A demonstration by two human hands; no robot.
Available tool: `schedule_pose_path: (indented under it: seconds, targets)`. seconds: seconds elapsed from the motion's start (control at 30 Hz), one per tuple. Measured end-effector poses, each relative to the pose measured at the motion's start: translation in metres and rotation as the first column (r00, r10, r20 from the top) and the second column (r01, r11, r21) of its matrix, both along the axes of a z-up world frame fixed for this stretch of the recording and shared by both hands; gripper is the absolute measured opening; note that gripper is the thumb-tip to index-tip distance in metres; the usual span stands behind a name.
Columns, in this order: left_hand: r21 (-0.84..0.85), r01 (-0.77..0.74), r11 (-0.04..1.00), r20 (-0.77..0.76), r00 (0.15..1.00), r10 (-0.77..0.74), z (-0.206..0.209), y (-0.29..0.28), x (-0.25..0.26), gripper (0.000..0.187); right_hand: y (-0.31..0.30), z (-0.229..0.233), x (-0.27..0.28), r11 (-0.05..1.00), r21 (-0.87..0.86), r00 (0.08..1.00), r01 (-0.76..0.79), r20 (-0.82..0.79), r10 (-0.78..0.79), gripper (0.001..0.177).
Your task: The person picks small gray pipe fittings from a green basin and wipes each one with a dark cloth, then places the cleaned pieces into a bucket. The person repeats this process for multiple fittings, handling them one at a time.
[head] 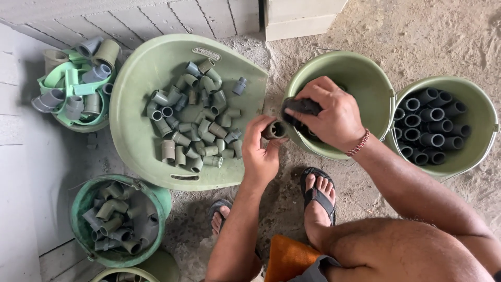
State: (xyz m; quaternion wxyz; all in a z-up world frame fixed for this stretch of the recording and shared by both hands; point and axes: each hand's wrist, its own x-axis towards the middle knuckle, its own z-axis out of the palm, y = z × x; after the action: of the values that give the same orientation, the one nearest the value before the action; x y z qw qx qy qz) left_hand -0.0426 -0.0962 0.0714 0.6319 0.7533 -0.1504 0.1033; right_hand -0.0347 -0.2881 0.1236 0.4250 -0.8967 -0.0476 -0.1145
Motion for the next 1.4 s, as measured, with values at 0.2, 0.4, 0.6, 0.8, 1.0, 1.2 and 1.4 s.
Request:
schedule_pose_path:
  seconds: [0.2,0.4,0.6,0.8,1.0,1.2,1.4]
  targets:
    - [-0.012,0.093,0.996,-0.062,0.994,-0.094,0.016,-0.003,0.005,0.033,-0.007,0.010,-0.006,0.990,0.035,0.985,-0.138,0.113,0.133,0.030]
    - [0.113,0.144,0.983,0.102,0.983,-0.155,0.018,-0.012,0.016,0.048,-0.054,0.042,0.001,0.908,-0.417,0.997,0.034,-0.053,-0.061,0.043]
    - [0.142,0.106,0.984,0.236,0.962,-0.138,0.007,-0.055,0.034,0.049,-0.058,0.038,-0.005,0.992,0.040,0.974,-0.119,-0.188,0.124,0.049]
    - [0.167,0.136,0.976,0.290,0.940,-0.181,-0.034,-0.079,0.028,0.046,-0.065,0.032,-0.011,0.994,-0.112,0.949,0.013,-0.310,-0.047,0.038]
    - [0.112,0.224,0.968,0.299,0.922,-0.248,-0.026,-0.069,0.021,0.083,-0.089,0.027,-0.012,0.871,-0.478,0.738,-0.111,-0.627,-0.250,0.040]
    - [0.118,-0.037,0.992,0.013,0.999,0.036,-0.042,-0.022,0.025,0.057,-0.105,-0.069,-0.022,0.562,-0.658,0.590,-0.501,-0.735,-0.334,0.052]
    - [0.152,-0.035,0.988,-0.003,0.999,0.036,-0.039,-0.015,0.019,0.044,-0.100,-0.075,-0.013,0.538,-0.643,0.567,-0.545,-0.755,-0.328,0.061]
